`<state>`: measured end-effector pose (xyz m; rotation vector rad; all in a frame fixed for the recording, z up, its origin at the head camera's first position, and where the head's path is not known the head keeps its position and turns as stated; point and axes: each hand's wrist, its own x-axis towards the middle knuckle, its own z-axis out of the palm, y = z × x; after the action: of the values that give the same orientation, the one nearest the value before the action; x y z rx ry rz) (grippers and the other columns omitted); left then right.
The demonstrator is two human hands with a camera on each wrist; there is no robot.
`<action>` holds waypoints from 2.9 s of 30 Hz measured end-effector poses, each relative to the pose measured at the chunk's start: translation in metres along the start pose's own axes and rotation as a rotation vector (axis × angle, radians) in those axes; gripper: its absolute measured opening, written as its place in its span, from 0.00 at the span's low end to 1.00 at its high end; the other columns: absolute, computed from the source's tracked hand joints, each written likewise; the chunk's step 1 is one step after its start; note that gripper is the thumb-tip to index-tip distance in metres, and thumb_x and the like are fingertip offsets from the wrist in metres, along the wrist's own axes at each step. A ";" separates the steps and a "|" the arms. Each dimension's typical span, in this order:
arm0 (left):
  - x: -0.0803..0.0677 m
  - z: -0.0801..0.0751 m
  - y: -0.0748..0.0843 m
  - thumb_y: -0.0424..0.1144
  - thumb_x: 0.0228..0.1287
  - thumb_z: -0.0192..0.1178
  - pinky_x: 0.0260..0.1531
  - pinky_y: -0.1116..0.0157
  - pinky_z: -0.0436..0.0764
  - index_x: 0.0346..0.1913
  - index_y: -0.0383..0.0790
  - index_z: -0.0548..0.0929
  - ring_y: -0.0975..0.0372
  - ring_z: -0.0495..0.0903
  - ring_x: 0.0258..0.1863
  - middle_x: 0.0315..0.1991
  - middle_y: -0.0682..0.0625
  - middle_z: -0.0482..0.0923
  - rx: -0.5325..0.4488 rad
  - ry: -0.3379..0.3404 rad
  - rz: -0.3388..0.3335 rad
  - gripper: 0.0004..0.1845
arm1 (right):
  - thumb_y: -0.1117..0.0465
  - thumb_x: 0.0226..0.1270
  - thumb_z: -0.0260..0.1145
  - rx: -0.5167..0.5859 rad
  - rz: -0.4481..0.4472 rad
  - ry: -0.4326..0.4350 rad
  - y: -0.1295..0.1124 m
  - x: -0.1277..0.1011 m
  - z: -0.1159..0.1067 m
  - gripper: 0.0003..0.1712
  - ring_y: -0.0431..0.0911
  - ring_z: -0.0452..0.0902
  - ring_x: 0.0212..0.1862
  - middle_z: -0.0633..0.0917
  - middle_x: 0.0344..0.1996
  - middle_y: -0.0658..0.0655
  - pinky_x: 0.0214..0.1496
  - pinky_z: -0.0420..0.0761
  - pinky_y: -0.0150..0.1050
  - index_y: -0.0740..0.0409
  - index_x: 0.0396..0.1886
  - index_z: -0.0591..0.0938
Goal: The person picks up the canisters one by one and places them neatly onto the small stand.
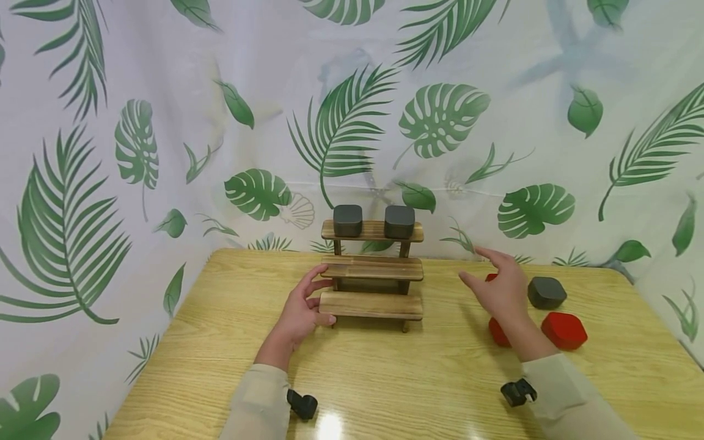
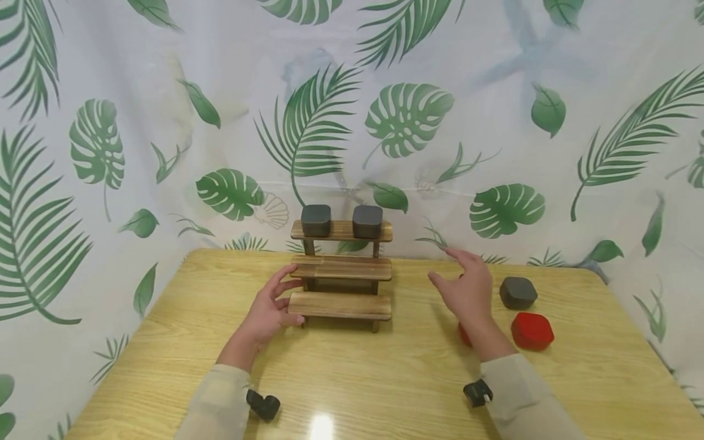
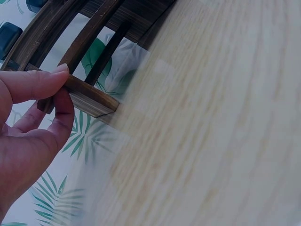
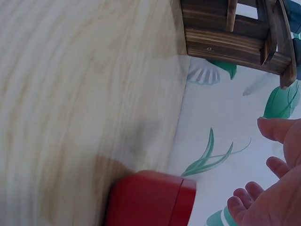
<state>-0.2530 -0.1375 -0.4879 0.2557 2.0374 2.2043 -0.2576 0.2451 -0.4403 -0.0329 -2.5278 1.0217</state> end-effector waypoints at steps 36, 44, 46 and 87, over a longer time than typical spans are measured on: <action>0.000 -0.002 0.000 0.07 0.46 0.63 0.32 0.59 0.80 0.75 0.58 0.66 0.46 0.74 0.44 0.67 0.37 0.68 0.015 -0.022 0.004 0.56 | 0.58 0.65 0.71 -0.115 0.183 -0.100 0.045 -0.005 -0.019 0.36 0.71 0.59 0.65 0.69 0.67 0.72 0.54 0.72 0.67 0.61 0.71 0.72; -0.001 -0.002 0.001 0.07 0.45 0.63 0.32 0.59 0.80 0.74 0.55 0.66 0.46 0.75 0.44 0.67 0.38 0.70 0.023 -0.016 0.012 0.55 | 0.60 0.63 0.71 -0.136 0.165 -0.106 0.056 -0.007 -0.018 0.35 0.71 0.61 0.63 0.70 0.64 0.74 0.55 0.71 0.67 0.63 0.69 0.73; -0.001 -0.002 0.001 0.07 0.45 0.63 0.31 0.59 0.79 0.74 0.55 0.66 0.46 0.74 0.44 0.66 0.38 0.70 0.026 -0.014 0.012 0.56 | 0.60 0.62 0.71 -0.143 0.166 -0.108 0.057 -0.007 -0.018 0.35 0.72 0.61 0.63 0.70 0.63 0.75 0.53 0.72 0.67 0.64 0.69 0.73; -0.003 -0.001 0.003 0.07 0.47 0.63 0.33 0.59 0.80 0.74 0.59 0.66 0.45 0.74 0.45 0.67 0.40 0.70 0.015 -0.011 -0.006 0.56 | 0.59 0.59 0.75 -0.138 0.219 -0.237 0.067 -0.002 -0.012 0.42 0.72 0.63 0.58 0.71 0.61 0.76 0.46 0.76 0.65 0.65 0.71 0.69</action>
<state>-0.2504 -0.1391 -0.4855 0.2624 2.0474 2.1804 -0.2596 0.3017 -0.4775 -0.2462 -2.8583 0.9794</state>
